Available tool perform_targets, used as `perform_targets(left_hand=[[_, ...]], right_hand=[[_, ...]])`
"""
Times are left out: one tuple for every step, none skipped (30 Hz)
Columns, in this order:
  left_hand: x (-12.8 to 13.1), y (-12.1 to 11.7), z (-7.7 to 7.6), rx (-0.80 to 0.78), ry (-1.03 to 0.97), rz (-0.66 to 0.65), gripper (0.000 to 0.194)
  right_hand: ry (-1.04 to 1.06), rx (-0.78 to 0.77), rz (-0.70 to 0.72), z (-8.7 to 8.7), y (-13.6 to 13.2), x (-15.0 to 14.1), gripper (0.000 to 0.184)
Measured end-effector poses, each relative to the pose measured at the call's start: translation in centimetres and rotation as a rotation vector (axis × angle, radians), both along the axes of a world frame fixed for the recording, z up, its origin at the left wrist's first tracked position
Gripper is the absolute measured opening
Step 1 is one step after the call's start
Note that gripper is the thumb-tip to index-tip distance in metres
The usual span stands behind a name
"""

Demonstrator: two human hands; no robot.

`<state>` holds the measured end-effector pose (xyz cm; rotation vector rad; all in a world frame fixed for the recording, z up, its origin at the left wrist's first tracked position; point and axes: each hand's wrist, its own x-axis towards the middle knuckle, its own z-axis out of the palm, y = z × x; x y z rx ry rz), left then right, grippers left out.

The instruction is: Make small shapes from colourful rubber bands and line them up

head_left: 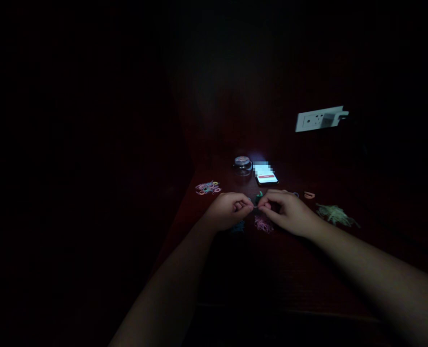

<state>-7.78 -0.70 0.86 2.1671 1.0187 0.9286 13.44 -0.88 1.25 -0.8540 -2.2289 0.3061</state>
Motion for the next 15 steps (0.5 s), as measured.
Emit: perform_targets(left_hand=[[0.02, -0.03, 0.05, 0.002, -0.009, 0.002, 0.020], [0.04, -0.08, 0.10, 0.004, -0.014, 0.003, 0.019], [0.05, -0.12, 0.16, 0.005, -0.016, 0.002, 0.018], [0.06, -0.15, 0.20, 0.005, -0.015, 0.001, 0.018], [0.06, -0.17, 0.22, 0.005, -0.012, -0.001, 0.018], [0.05, -0.18, 0.23, 0.003, -0.009, -0.004, 0.017], [0.05, -0.17, 0.21, -0.002, -0.007, -0.007, 0.017], [0.04, -0.15, 0.19, -0.007, -0.005, -0.008, 0.016], [0.04, -0.13, 0.16, -0.012, -0.002, -0.009, 0.015], [0.03, -0.10, 0.13, -0.014, 0.001, -0.009, 0.015], [0.03, -0.08, 0.12, -0.013, 0.005, -0.007, 0.014], [0.03, -0.06, 0.13, -0.010, 0.007, -0.005, 0.014], [0.02, -0.05, 0.14, -0.004, 0.010, -0.002, 0.015], [0.00, -0.05, 0.17, 0.003, 0.014, 0.003, 0.015], [-0.02, -0.06, 0.21, 0.008, 0.016, 0.008, 0.017]], right_hand=[[0.002, 0.000, -0.001, -0.01, 0.01, 0.01, 0.009], [0.003, -0.002, 0.001, -0.02, 0.02, 0.02, 0.009], [0.003, -0.004, 0.006, -0.01, 0.02, 0.02, 0.009], [0.003, -0.006, 0.010, 0.00, 0.03, 0.02, 0.009], [0.004, -0.005, 0.014, 0.02, 0.03, 0.02, 0.009], [0.007, -0.003, 0.016, 0.04, 0.02, 0.02, 0.010], [0.011, 0.000, 0.017, 0.06, 0.01, 0.02, 0.010], [0.013, 0.002, 0.018, 0.07, 0.00, 0.02, 0.010], [0.014, 0.003, 0.019, 0.07, -0.01, 0.03, 0.010], [0.013, 0.003, 0.020, 0.08, -0.02, 0.04, 0.010], [0.012, 0.003, 0.023, 0.08, -0.03, 0.04, 0.010], [0.013, 0.003, 0.026, 0.08, -0.04, 0.04, 0.011], [0.015, 0.004, 0.031, 0.08, -0.05, 0.04, 0.011], [0.019, 0.005, 0.037, 0.09, -0.05, 0.03, 0.011], [0.022, 0.006, 0.044, 0.09, -0.05, 0.00, 0.011]])
